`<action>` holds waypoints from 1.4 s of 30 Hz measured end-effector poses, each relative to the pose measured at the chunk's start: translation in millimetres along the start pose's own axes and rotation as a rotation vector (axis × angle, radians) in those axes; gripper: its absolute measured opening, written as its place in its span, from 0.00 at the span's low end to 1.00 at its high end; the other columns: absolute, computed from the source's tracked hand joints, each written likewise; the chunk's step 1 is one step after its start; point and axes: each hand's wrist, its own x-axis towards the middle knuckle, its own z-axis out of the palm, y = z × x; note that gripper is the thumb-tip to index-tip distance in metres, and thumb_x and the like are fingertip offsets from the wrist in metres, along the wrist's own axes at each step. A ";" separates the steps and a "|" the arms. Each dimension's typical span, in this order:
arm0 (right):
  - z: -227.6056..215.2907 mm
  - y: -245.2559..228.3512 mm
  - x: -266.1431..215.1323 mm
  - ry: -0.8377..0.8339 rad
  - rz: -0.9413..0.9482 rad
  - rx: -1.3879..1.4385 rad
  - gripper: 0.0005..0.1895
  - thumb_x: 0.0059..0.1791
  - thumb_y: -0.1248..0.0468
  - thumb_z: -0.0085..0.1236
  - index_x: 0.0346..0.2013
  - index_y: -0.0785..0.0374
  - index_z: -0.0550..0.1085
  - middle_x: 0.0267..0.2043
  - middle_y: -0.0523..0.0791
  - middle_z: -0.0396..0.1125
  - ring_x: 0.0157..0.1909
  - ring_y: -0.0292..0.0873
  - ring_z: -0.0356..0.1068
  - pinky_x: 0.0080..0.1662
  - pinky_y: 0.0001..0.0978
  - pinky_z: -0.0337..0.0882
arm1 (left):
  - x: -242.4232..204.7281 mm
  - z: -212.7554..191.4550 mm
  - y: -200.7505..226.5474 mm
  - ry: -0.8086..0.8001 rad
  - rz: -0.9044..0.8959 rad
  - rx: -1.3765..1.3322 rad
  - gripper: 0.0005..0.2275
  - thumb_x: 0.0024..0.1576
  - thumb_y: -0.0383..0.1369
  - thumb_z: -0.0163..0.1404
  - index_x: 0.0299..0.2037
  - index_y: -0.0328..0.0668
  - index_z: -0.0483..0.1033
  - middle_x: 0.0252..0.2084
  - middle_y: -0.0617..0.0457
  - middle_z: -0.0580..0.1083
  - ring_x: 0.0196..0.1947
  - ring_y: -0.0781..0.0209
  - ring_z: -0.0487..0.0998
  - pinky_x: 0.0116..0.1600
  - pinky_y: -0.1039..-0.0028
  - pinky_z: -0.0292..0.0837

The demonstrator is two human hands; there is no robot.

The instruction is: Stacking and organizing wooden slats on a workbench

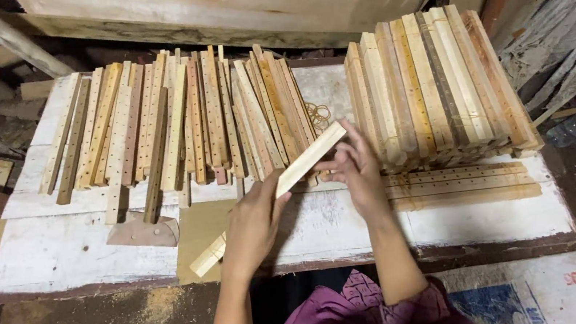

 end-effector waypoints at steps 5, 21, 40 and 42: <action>19.9 3.8 7.3 0.071 0.057 0.094 0.37 0.53 0.67 0.55 0.74 0.62 0.51 0.51 0.58 0.70 0.39 0.49 0.77 0.43 0.40 0.81 | 2.7 35.5 -29.8 0.032 0.027 0.325 0.22 0.63 0.51 0.40 0.66 0.58 0.63 0.38 0.46 0.75 0.34 0.38 0.82 0.36 0.51 0.79; -42.1 203.9 178.3 0.552 0.212 -0.975 0.04 0.43 0.59 0.65 0.29 0.40 0.81 0.28 0.33 0.74 0.39 0.44 0.77 0.45 0.38 0.76 | -4.8 32.9 -63.0 -0.071 -0.125 0.233 0.23 0.63 0.58 0.37 0.59 0.56 0.67 0.42 0.44 0.78 0.36 0.36 0.83 0.38 0.50 0.78; 15.2 21.7 30.9 0.225 0.334 0.067 0.15 0.44 0.65 0.56 0.44 0.66 0.77 0.37 0.47 0.73 0.31 0.34 0.68 0.32 0.20 0.64 | -6.0 38.4 -51.0 -0.088 -0.063 0.298 0.17 0.64 0.50 0.40 0.54 0.52 0.69 0.40 0.47 0.78 0.38 0.38 0.83 0.40 0.54 0.80; 8.1 6.3 19.1 0.220 0.395 0.144 0.18 0.45 0.67 0.51 0.48 0.69 0.75 0.44 0.49 0.73 0.31 0.36 0.69 0.33 0.21 0.64 | -5.5 42.0 -51.0 -0.075 -0.055 0.276 0.17 0.64 0.49 0.41 0.54 0.51 0.70 0.41 0.46 0.78 0.39 0.39 0.83 0.40 0.54 0.80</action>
